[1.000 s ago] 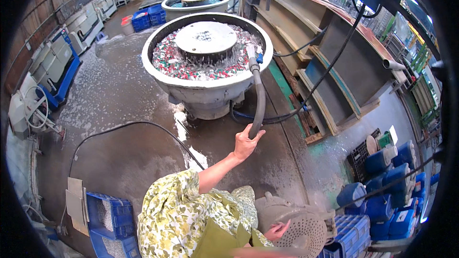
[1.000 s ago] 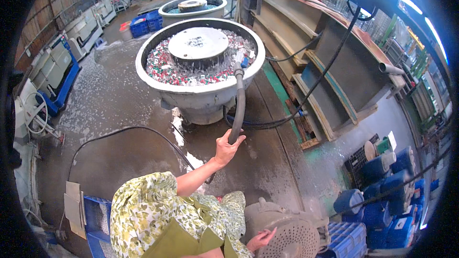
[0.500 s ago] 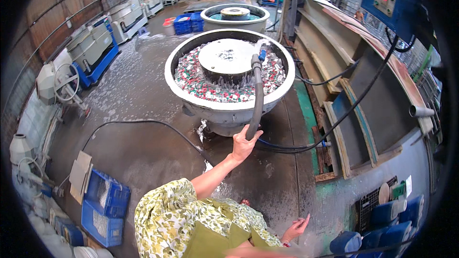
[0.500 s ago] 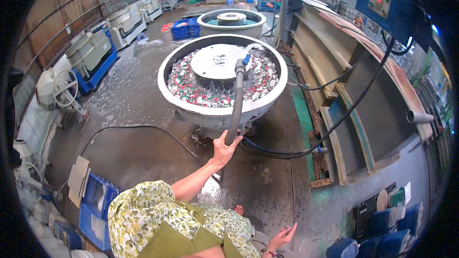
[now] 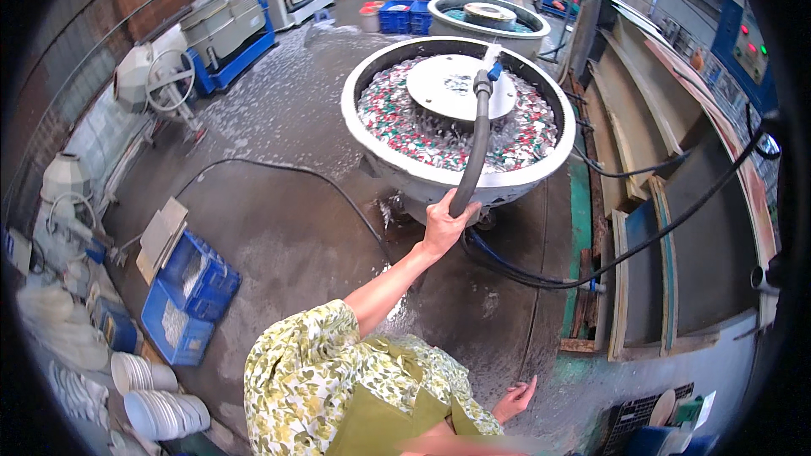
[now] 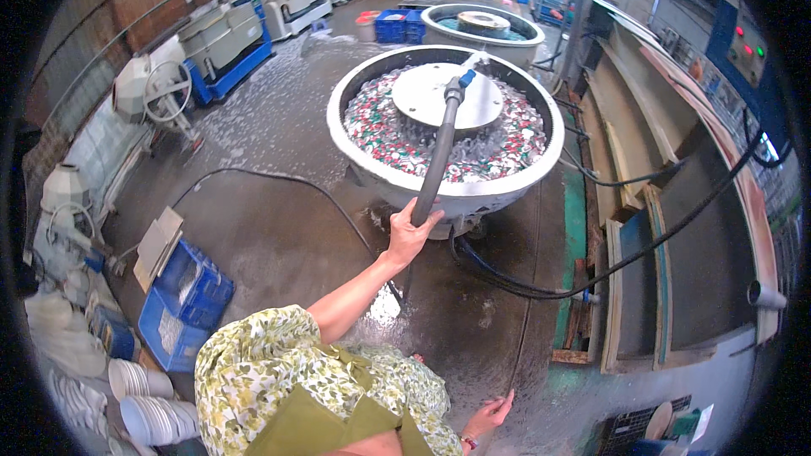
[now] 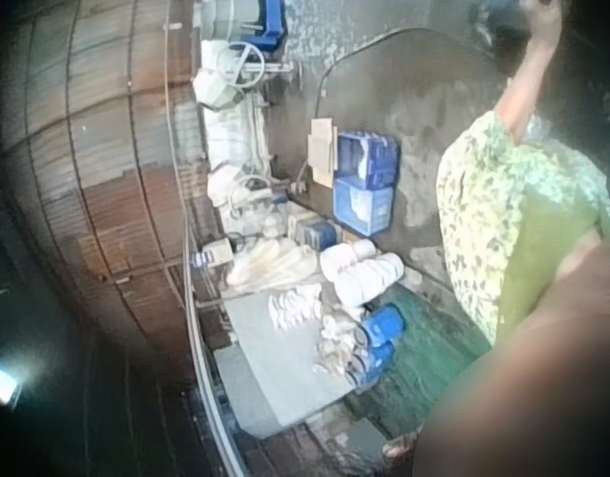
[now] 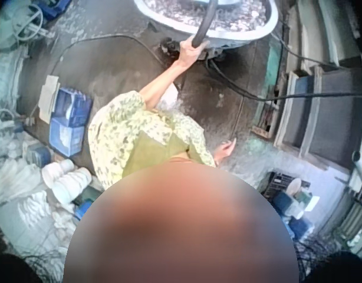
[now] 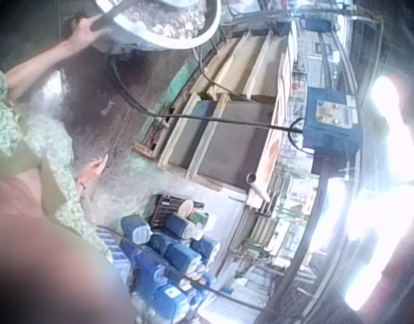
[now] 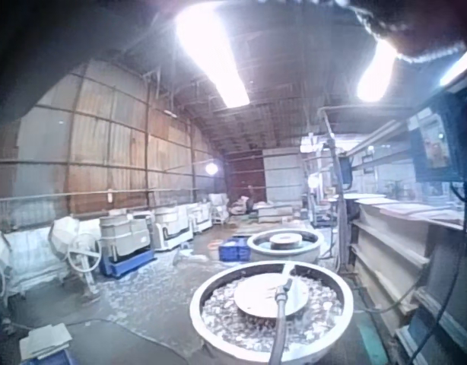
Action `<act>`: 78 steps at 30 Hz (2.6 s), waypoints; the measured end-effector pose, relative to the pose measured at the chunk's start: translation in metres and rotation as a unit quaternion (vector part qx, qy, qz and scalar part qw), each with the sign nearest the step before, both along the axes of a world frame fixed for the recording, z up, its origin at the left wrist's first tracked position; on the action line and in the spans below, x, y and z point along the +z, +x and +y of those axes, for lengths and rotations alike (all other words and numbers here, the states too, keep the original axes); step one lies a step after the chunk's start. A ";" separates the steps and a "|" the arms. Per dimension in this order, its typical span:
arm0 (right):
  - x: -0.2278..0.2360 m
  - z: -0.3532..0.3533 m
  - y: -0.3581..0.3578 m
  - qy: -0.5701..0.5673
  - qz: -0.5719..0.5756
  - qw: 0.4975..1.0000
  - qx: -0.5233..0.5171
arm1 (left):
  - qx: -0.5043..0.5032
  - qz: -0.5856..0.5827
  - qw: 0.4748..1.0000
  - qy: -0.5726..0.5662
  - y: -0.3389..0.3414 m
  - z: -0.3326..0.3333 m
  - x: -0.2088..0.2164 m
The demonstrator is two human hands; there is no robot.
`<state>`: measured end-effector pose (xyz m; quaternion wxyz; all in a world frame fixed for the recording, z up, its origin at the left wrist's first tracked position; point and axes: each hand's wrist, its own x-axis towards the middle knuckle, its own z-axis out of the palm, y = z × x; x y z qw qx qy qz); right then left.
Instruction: The person uses a high-pressure water hose to spray water into a large rotating industrial drum filled with colorful plastic pellets. The person moves the hose around the drum and sprays the surrounding floor to wash away debris.
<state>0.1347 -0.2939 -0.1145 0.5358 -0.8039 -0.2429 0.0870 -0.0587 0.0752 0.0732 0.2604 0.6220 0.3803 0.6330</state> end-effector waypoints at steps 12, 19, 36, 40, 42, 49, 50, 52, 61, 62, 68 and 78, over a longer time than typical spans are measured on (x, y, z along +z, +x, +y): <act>-0.017 0.007 0.043 0.001 -0.016 0.998 0.066 | 0.088 -0.157 0.978 -0.108 -0.100 0.008 0.002; -0.035 0.037 0.045 -0.007 0.025 0.992 0.125 | 0.069 -0.203 0.962 -0.170 -0.146 -0.013 0.002; -0.202 -0.052 -0.028 -0.363 0.273 0.891 0.013 | 0.019 -0.229 0.938 -0.260 -0.233 -0.043 -0.022; -0.184 -0.002 -0.079 -0.336 0.274 0.898 0.078 | -0.027 -0.209 0.937 -0.278 -0.264 -0.047 -0.031; -0.175 0.023 -0.103 -0.325 0.268 0.900 0.110 | -0.057 -0.236 0.926 -0.289 -0.281 -0.049 -0.035; -0.158 0.070 -0.182 -0.311 0.252 0.900 0.172 | -0.072 -0.218 0.936 -0.267 -0.344 -0.065 -0.029; -0.159 0.073 -0.191 -0.313 0.249 0.900 0.176 | -0.083 -0.216 0.934 -0.273 -0.355 -0.069 -0.024; -0.158 0.071 -0.206 -0.316 0.245 0.900 0.174 | -0.100 -0.231 0.928 -0.274 -0.370 -0.073 -0.025; -0.156 0.018 -0.232 -0.329 0.229 0.910 0.104 | -0.111 -0.234 0.927 -0.271 -0.387 -0.067 -0.028; -0.156 0.009 -0.235 -0.329 0.229 0.912 0.090 | -0.115 -0.237 0.926 -0.272 -0.388 -0.066 -0.031; -0.145 -0.034 -0.256 -0.338 0.220 0.915 0.014 | -0.122 -0.240 0.923 -0.275 -0.391 -0.063 -0.025; -0.226 -0.063 -0.237 -0.290 0.062 0.955 0.021 | -0.122 -0.258 0.920 -0.270 -0.388 -0.063 -0.025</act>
